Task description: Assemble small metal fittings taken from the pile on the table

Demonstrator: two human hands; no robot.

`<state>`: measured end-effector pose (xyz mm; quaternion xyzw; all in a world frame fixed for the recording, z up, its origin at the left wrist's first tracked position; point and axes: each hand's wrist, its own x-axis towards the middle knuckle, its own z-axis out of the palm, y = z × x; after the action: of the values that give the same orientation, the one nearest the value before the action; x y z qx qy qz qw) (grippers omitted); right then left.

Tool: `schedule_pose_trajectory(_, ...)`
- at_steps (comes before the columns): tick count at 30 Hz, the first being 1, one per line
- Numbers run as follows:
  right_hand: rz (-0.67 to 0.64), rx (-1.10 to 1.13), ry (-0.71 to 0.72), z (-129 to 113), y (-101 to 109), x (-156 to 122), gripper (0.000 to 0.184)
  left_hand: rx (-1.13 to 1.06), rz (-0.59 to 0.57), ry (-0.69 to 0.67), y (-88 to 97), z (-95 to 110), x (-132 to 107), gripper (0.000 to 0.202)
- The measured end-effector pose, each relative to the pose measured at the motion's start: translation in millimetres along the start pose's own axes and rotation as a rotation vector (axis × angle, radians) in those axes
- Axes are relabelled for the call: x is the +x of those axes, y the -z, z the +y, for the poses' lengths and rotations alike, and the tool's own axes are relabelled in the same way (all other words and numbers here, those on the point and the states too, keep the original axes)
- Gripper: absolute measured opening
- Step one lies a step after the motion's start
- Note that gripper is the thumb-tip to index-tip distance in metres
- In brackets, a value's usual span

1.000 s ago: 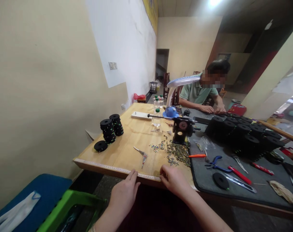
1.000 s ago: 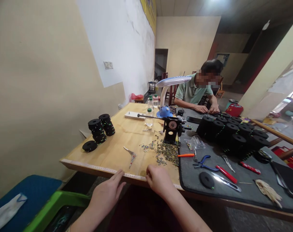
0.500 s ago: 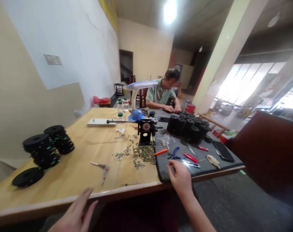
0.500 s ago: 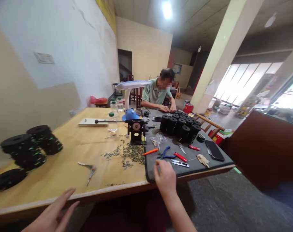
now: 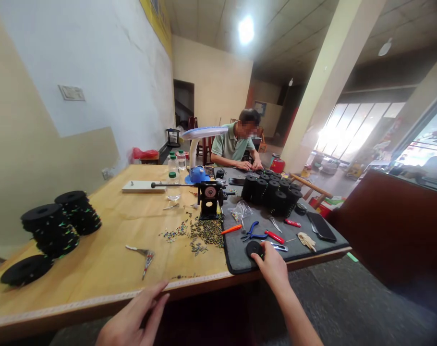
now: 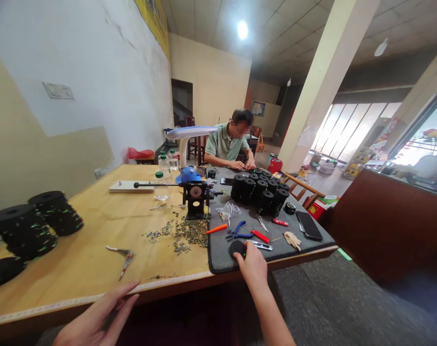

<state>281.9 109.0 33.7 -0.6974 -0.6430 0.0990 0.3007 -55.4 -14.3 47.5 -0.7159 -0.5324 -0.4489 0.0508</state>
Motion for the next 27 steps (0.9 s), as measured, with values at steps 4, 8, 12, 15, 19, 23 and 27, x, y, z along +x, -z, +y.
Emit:
schedule_pose_trajectory(4,-0.009,0.332,0.109,-4,-2,3,0.019,-0.276,-0.144,0.173,-7.6,21,13,0.025)
schedule_pose_trajectory(8,-0.184,1.021,0.115,-41,1,-4,0.034,-0.484,-0.267,0.295,-12.7,42,39,0.024)
schedule_pose_trajectory(12,-0.512,1.508,-0.007,-91,1,-21,0.037,-0.552,-0.303,0.202,-16.1,50,67,0.050)
schedule_pose_trajectory(15,-0.713,1.662,-0.037,-118,-1,-32,0.034,-0.622,-0.300,0.113,-18.9,48,79,0.057)
schedule_pose_trajectory(19,-0.861,1.750,-0.064,-136,-4,-38,0.031,-0.656,-0.282,0.129,-17.6,43,84,0.051)
schedule_pose_trajectory(23,-0.893,1.764,-0.085,-144,-5,-40,0.033,-0.694,-0.281,0.142,-12.0,38,84,0.053)
schedule_pose_trajectory(27,-0.873,1.769,-0.119,-153,-5,-40,0.036,-0.760,-0.277,0.190,-10.2,36,85,0.053)
